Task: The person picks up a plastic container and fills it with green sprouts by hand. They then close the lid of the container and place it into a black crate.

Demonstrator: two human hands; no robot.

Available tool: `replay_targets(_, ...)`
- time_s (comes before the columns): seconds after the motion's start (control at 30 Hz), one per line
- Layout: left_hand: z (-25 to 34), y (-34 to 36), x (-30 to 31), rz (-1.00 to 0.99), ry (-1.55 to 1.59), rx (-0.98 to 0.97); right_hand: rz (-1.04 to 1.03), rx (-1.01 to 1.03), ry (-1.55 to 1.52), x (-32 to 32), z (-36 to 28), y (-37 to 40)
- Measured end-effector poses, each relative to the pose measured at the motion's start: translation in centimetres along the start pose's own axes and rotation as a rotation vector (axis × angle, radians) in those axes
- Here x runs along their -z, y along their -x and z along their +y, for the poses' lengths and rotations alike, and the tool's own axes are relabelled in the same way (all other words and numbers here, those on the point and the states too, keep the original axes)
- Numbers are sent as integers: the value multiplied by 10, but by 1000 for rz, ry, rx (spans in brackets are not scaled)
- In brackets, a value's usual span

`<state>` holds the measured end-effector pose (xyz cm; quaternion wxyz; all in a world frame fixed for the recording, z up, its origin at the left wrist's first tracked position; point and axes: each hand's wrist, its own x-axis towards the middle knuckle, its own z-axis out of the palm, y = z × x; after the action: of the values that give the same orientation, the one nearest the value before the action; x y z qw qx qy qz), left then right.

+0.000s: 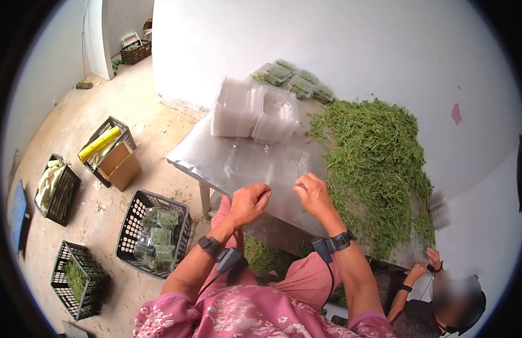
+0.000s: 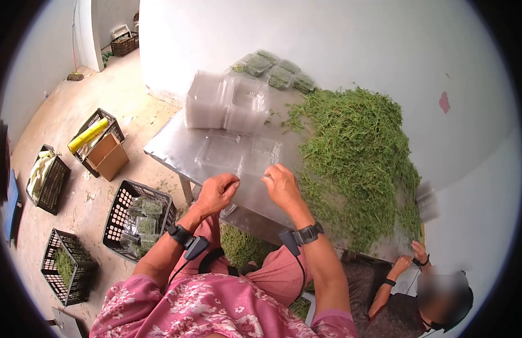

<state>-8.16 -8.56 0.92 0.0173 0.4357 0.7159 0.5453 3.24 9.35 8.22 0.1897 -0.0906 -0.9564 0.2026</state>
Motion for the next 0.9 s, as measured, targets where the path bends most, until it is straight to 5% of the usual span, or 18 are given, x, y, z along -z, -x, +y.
replay_targets(0.13,6,0,-3,-60,220,252,62,-77,-74,12,6,26)
replay_targets(0.27,23,-4,-17,-172,758,578,121,-106,-90,18,1,44)
replay_targets(0.4,28,-13,-29,40,1148,761,97,-61,-112,21,6,55)
replay_targets(0.67,17,-15,-54,-54,1045,730,-118,11,-224,34,24,69)
replay_targets(0.77,31,-13,-51,-26,948,696,35,4,-302,47,27,63)
replay_targets(0.9,27,-10,-54,-53,900,641,111,-249,-117,67,63,49)
